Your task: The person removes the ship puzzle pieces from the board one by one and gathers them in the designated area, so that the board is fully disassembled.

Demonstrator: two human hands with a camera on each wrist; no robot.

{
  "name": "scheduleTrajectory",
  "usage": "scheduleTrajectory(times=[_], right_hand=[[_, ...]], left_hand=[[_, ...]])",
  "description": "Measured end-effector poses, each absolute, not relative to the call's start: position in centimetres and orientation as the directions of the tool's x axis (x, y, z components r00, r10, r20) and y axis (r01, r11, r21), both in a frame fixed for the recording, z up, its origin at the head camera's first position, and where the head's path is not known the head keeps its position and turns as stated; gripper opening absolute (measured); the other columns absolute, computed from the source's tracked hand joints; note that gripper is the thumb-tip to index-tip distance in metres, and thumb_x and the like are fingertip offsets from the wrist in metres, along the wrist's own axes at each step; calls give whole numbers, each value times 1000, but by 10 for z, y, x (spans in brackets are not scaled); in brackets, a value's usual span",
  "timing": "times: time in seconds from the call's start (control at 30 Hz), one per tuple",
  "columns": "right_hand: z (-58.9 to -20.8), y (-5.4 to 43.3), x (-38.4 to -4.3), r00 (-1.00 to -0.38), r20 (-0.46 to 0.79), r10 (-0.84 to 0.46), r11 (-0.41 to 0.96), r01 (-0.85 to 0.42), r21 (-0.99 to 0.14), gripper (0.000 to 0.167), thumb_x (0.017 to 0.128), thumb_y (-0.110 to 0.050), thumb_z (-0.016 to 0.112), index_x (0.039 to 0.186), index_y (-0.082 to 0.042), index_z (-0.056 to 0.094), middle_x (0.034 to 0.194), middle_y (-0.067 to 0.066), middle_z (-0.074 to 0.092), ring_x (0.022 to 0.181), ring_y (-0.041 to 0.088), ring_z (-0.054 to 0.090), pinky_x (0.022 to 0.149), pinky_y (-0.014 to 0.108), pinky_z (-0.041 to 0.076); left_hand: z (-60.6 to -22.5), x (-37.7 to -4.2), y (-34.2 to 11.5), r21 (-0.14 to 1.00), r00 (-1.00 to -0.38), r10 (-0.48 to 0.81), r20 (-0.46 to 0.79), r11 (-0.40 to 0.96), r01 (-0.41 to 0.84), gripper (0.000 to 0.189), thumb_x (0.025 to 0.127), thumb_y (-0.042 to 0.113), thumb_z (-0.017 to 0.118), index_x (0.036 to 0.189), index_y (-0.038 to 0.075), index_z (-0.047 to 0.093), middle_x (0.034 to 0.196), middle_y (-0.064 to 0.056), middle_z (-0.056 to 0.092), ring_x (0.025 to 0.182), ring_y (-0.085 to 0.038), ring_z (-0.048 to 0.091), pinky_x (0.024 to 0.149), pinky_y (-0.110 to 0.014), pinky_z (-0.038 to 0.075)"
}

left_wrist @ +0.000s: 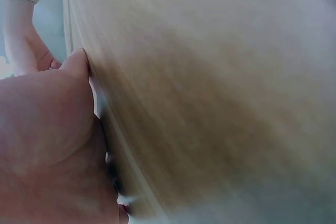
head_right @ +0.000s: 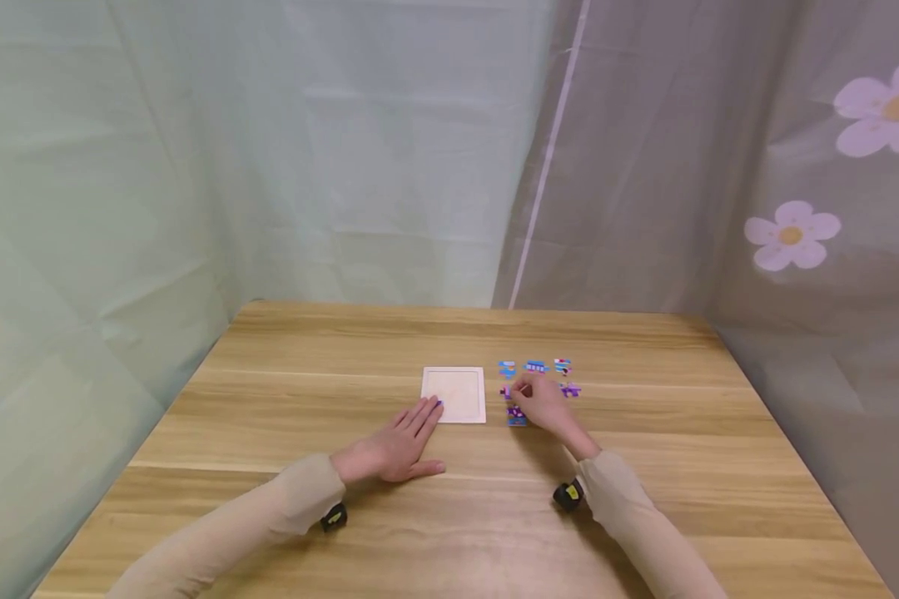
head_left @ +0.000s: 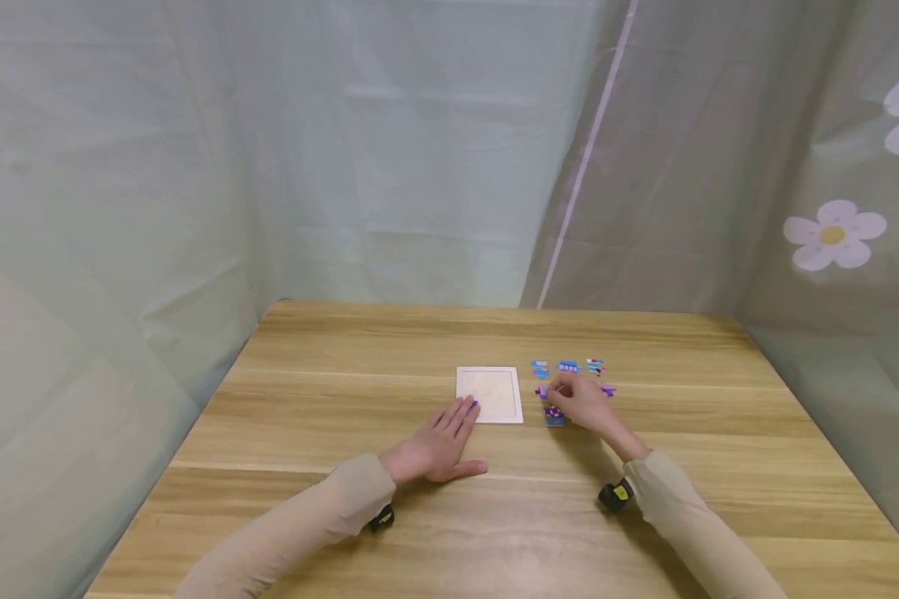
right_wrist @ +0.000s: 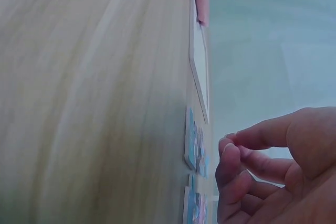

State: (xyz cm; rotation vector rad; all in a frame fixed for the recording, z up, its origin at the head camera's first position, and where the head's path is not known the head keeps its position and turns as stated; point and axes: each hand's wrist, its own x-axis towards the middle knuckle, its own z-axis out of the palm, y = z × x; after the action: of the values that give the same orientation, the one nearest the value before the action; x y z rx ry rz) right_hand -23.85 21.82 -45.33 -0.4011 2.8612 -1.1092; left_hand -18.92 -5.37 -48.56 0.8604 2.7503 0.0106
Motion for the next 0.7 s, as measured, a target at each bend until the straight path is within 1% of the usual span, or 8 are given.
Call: scheduleTrajectory(times=[0.2, 0.3, 0.5, 0.57, 0.7], right_hand=[[-454, 213, -240, -950, 78, -301, 681, -271, -680, 11, 93, -9, 61, 94, 0, 68, 88, 11, 69, 76, 16, 61, 69, 29, 50], [-454, 210, -240, -942, 95, -323, 676, -300, -673, 11, 92, -9, 62, 94, -1, 69, 89, 9, 69, 77, 14, 60, 70, 30, 50], [-451, 201, -240, -933, 103, -343, 678, -323, -660, 12, 93, -13, 61, 95, -4, 69, 93, 8, 71, 85, 18, 64, 79, 38, 53], [-452, 199, -241, -931, 105, -350, 672, -328, -664, 11, 93, -12, 61, 95, -4, 69, 93, 8, 71, 85, 18, 65, 80, 37, 53], [-452, 195, -242, -923, 110, -368, 658, -342, -671, 10, 93, -9, 60, 94, -3, 68, 91, 9, 71, 80, 13, 62, 73, 29, 51]], left_hand=[[-485, -188, -53, 93, -792, 562, -238, 825, 557, 94, 94, 66, 37, 155, 3, 3, 164, -15, -1, 152, -30, 1, 122, -48, 15], [-485, -189, -53, 87, -797, 554, -242, 830, 551, 94, 94, 67, 37, 156, 4, 3, 164, -14, -1, 152, -28, 2, 122, -48, 15], [-481, -187, -54, 96, -793, 562, -237, 826, 556, 93, 94, 65, 38, 155, 3, 5, 164, -15, 0, 152, -29, 3, 122, -48, 16], [-478, -186, -54, 97, -784, 572, -242, 818, 567, 92, 96, 63, 38, 155, 1, 4, 163, -17, 0, 152, -31, 3, 122, -49, 16], [-472, -183, -54, 113, -777, 584, -237, 811, 575, 90, 96, 60, 40, 154, 0, 6, 163, -19, 2, 151, -32, 5, 121, -49, 18]])
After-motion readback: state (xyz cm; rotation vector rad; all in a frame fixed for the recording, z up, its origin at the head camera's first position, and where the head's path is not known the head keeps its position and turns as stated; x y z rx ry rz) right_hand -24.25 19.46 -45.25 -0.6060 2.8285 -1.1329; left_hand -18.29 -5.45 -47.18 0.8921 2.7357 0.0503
